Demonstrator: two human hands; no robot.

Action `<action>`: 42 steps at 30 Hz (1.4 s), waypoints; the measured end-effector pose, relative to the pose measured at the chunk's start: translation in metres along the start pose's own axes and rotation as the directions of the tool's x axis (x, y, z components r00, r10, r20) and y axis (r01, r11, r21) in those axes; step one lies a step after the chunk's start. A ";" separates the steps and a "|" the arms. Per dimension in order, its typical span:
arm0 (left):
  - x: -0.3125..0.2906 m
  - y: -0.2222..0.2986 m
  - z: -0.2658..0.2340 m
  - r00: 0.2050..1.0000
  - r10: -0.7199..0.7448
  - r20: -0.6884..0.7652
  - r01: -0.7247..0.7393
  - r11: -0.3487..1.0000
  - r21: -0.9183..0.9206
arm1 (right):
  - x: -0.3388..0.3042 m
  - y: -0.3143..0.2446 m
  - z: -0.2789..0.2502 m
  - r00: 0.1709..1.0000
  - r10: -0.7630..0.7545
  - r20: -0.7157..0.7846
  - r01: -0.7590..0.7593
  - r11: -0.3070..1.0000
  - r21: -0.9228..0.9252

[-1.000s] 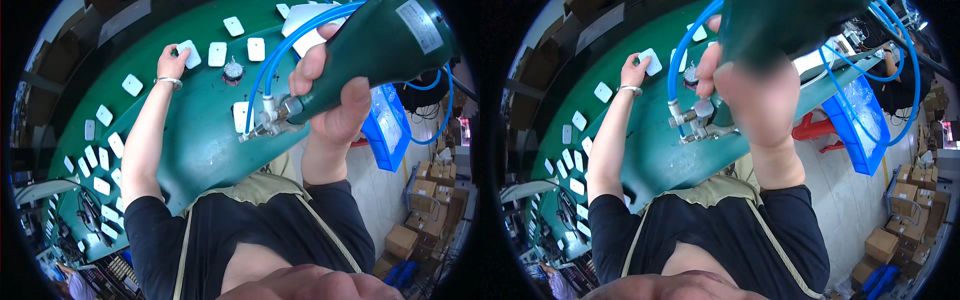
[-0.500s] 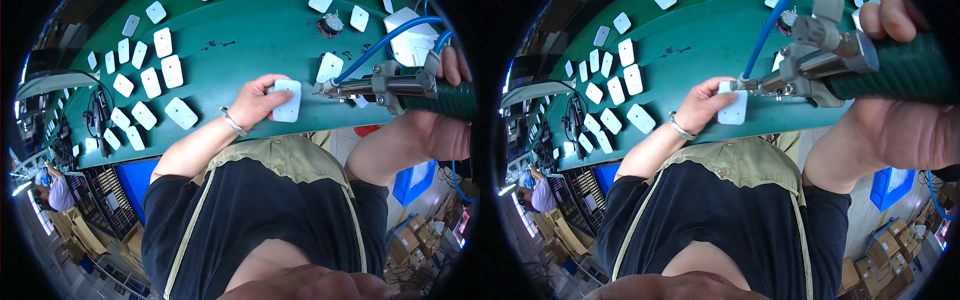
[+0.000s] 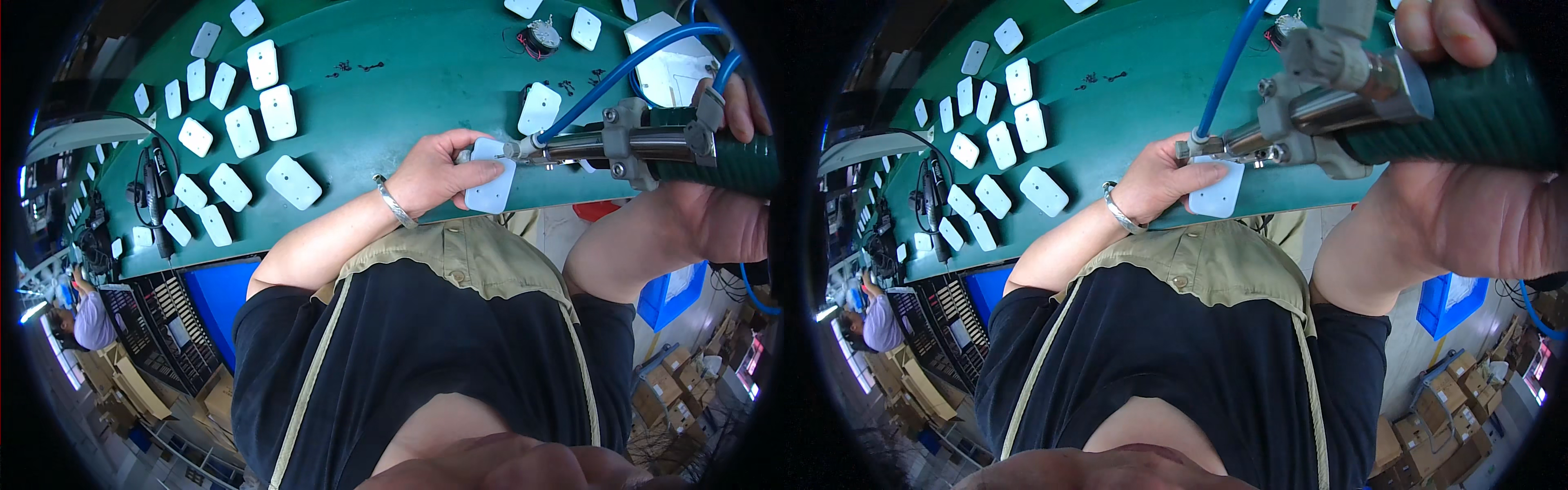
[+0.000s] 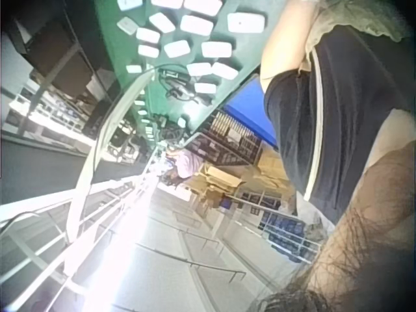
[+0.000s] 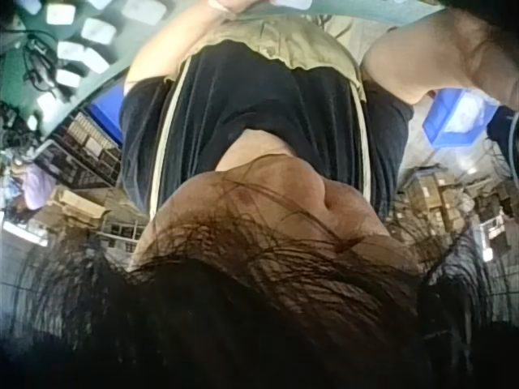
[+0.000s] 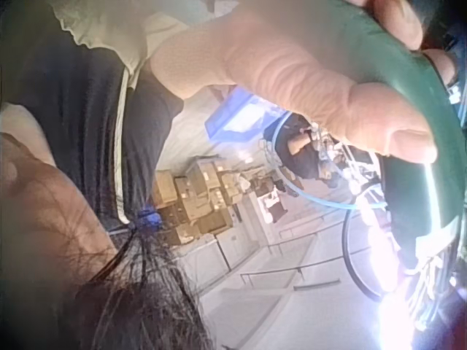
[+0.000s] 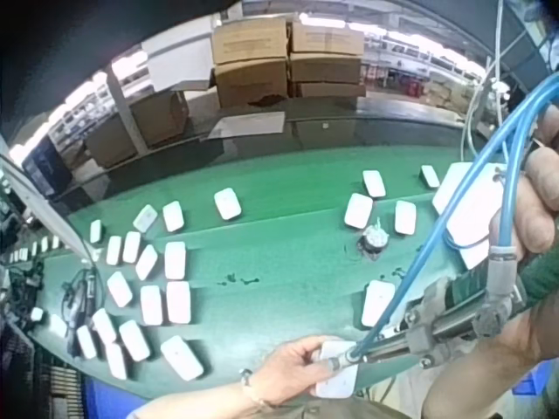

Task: Assembling small plastic electronic housings using a pneumatic screwdriver on a factory assembly line.

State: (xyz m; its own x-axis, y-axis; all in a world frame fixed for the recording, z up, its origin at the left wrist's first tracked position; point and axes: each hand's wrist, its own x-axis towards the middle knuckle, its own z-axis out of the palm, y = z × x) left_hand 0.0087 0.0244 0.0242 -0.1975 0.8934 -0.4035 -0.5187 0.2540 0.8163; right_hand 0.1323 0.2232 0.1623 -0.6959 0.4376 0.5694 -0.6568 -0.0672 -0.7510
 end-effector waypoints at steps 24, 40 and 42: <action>0.001 0.007 -0.003 1.000 0.011 -0.021 -0.009 0.994 0.113 | 0.001 0.010 0.002 0.999 0.001 0.035 -0.002 1.000 0.022; 0.000 0.001 -0.016 0.986 0.102 -0.130 -0.112 0.991 -0.074 | -0.007 -0.003 -0.003 1.000 -0.010 0.024 0.010 1.000 0.007; -0.001 0.003 -0.015 0.997 0.056 -0.059 -0.063 0.990 -0.126 | -0.007 -0.004 -0.004 1.000 -0.010 0.025 0.010 1.000 0.000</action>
State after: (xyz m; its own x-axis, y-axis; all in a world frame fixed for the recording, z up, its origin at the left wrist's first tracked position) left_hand -0.0055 0.0186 0.0210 -0.2752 0.8828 -0.3807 -0.6059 0.1482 0.7816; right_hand 0.1410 0.2236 0.1599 -0.6963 0.4155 0.5853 -0.6638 -0.0624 -0.7453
